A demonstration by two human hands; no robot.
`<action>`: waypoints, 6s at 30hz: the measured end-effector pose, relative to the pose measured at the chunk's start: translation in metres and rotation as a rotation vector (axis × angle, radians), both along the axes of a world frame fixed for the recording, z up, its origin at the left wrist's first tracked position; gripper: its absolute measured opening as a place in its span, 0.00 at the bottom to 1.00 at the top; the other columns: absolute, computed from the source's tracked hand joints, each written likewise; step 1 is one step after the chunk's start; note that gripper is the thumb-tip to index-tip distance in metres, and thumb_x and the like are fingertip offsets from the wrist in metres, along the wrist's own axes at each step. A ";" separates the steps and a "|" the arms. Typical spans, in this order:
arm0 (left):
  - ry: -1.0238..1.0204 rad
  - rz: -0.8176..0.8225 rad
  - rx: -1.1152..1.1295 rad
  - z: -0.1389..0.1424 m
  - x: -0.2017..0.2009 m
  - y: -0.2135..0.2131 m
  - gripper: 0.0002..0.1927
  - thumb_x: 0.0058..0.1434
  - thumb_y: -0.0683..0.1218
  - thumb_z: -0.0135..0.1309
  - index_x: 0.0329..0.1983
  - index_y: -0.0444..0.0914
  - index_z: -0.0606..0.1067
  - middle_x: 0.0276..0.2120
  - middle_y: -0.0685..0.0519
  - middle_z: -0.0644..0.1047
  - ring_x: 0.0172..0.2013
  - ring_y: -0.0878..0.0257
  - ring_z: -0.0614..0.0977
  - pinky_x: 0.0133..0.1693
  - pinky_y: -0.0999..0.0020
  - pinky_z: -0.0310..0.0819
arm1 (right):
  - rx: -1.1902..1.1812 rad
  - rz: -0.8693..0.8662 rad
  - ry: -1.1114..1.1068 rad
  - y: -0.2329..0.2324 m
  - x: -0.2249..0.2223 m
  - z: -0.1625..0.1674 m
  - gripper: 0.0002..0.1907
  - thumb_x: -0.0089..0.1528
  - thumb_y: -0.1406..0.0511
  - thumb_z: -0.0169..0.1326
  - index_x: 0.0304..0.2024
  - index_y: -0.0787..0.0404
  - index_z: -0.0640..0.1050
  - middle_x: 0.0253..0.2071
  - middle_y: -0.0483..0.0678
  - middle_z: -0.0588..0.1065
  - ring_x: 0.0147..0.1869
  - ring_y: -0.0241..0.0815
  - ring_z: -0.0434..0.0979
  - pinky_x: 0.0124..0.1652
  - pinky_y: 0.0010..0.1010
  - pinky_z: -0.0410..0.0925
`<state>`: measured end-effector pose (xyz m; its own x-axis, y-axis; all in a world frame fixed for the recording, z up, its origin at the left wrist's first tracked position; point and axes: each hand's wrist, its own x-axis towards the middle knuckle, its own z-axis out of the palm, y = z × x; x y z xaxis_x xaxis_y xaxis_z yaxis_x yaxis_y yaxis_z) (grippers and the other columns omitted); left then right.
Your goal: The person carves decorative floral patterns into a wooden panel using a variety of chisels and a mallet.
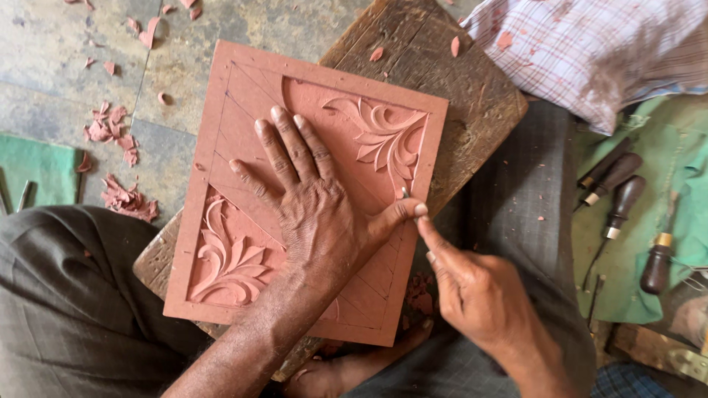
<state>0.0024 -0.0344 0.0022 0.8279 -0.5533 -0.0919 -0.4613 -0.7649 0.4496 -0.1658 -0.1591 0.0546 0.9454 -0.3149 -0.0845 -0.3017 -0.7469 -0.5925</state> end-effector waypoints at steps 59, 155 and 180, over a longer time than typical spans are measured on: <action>0.047 -0.048 -0.073 0.012 0.000 0.016 0.86 0.37 0.90 0.48 0.73 0.19 0.34 0.72 0.22 0.33 0.72 0.32 0.27 0.66 0.30 0.14 | -0.068 -0.447 0.458 0.076 0.029 0.036 0.31 0.62 0.65 0.50 0.69 0.52 0.71 0.21 0.59 0.78 0.27 0.57 0.82 0.32 0.47 0.73; -0.035 -0.054 -0.028 0.004 -0.003 0.010 0.86 0.37 0.90 0.49 0.73 0.18 0.36 0.73 0.23 0.32 0.73 0.33 0.27 0.64 0.27 0.12 | -0.113 -0.016 0.023 0.023 -0.001 0.008 0.29 0.62 0.68 0.51 0.67 0.66 0.68 0.25 0.56 0.80 0.22 0.47 0.81 0.23 0.37 0.74; -0.034 0.022 0.018 0.007 -0.008 -0.001 0.84 0.39 0.91 0.44 0.72 0.18 0.38 0.73 0.24 0.33 0.73 0.34 0.28 0.64 0.27 0.13 | -0.209 0.080 0.153 -0.009 0.005 0.003 0.33 0.58 0.72 0.54 0.68 0.57 0.72 0.16 0.51 0.73 0.13 0.47 0.74 0.17 0.38 0.70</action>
